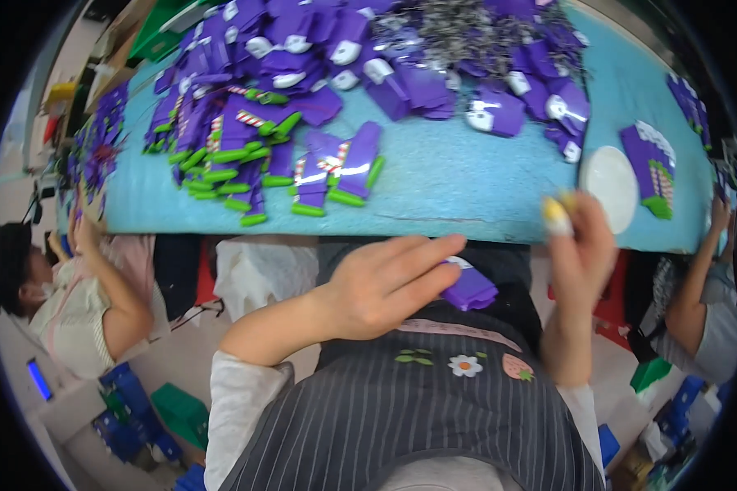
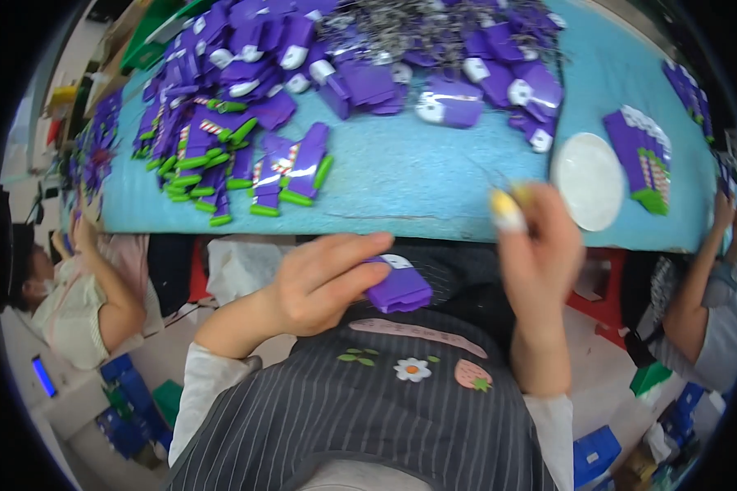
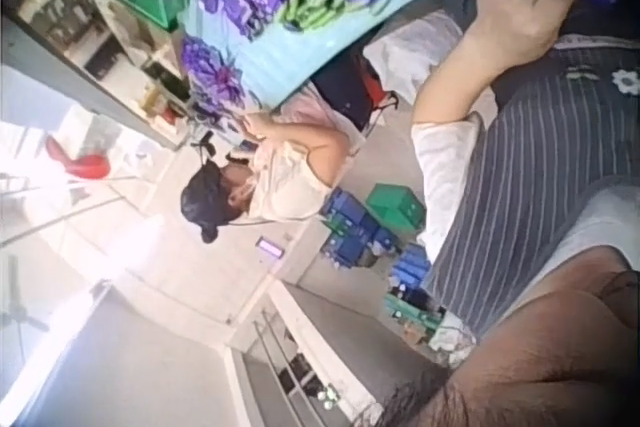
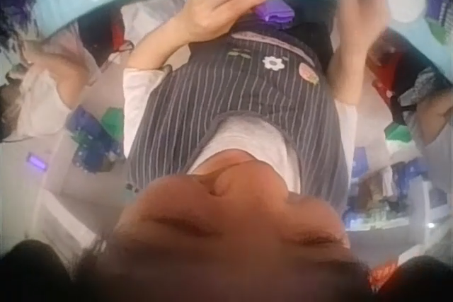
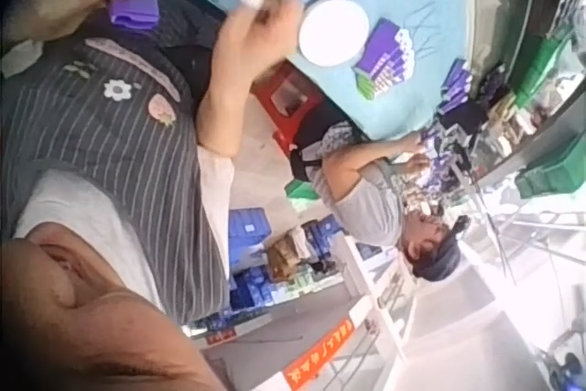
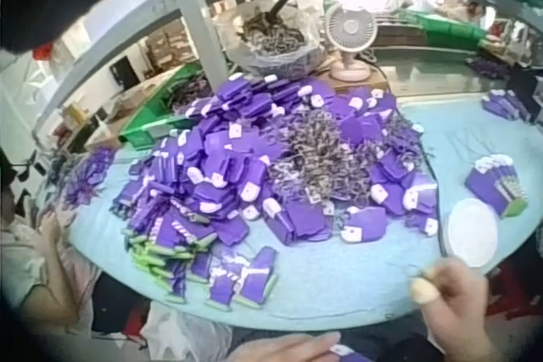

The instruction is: The person assembles toy components by inserting metal rings and wires into plastic housing pieces and attaching plastic covers onto them by hand.

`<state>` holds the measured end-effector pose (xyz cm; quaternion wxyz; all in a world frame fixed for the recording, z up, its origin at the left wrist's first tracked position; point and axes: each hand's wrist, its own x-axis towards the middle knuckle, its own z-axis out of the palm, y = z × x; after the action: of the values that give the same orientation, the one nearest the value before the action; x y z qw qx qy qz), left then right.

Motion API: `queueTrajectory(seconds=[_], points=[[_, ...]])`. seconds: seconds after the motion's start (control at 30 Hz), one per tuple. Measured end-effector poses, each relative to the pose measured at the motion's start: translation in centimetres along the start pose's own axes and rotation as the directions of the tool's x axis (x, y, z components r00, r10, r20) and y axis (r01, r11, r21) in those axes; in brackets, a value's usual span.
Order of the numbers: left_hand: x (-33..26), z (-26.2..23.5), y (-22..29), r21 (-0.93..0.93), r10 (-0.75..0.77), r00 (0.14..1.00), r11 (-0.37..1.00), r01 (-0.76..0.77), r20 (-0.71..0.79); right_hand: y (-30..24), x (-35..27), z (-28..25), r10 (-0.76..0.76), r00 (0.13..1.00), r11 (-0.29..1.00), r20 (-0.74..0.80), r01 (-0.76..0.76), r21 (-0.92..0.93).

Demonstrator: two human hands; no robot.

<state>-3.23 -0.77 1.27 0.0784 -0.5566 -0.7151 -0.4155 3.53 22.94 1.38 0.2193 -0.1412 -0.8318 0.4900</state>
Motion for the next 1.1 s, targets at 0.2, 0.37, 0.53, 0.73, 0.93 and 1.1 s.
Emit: queueTrajectory(seconds=[0.2, 0.37, 0.53, 0.73, 0.93, 1.1], points=[[-0.2, -1.6, -1.3, -0.083, 0.008, 0.999, 0.997, -0.004, 0.051, -3.6, 2.3, 1.0, -0.113, 0.668, 0.942, 0.736, -0.164, 0.293], [-0.3, -2.0, -1.2, -0.277, -0.004, 0.999, 0.961, 0.017, 0.049, -2.8, 2.7, 3.3, -0.339, 0.397, 0.850, 0.853, -0.260, 0.459], [-1.9, -2.0, 1.0, -0.863, -0.524, 0.779, 0.150, 0.483, 0.345, -5.3, 1.1, 5.2, -0.202, 0.736, 0.979, 0.646, 0.141, 0.146], [-2.3, -2.2, 0.8, -0.660, -0.596, 0.700, 0.348, 0.666, 0.392, -5.2, -0.5, 7.0, -0.289, 0.787, 0.948, 0.545, 0.315, 0.048], [-3.5, -1.6, 0.1, -0.870, -0.839, 0.532, 0.175, 0.461, 0.112, -4.1, -0.9, 7.5, -0.377, 0.828, 0.921, 0.414, 0.384, 0.070], [-4.9, -6.7, -2.7, -0.900, -0.941, 0.336, 0.189, 0.393, -0.050, -5.2, 2.0, 9.7, -0.300, 0.805, 0.893, 0.512, 0.426, -0.145]])
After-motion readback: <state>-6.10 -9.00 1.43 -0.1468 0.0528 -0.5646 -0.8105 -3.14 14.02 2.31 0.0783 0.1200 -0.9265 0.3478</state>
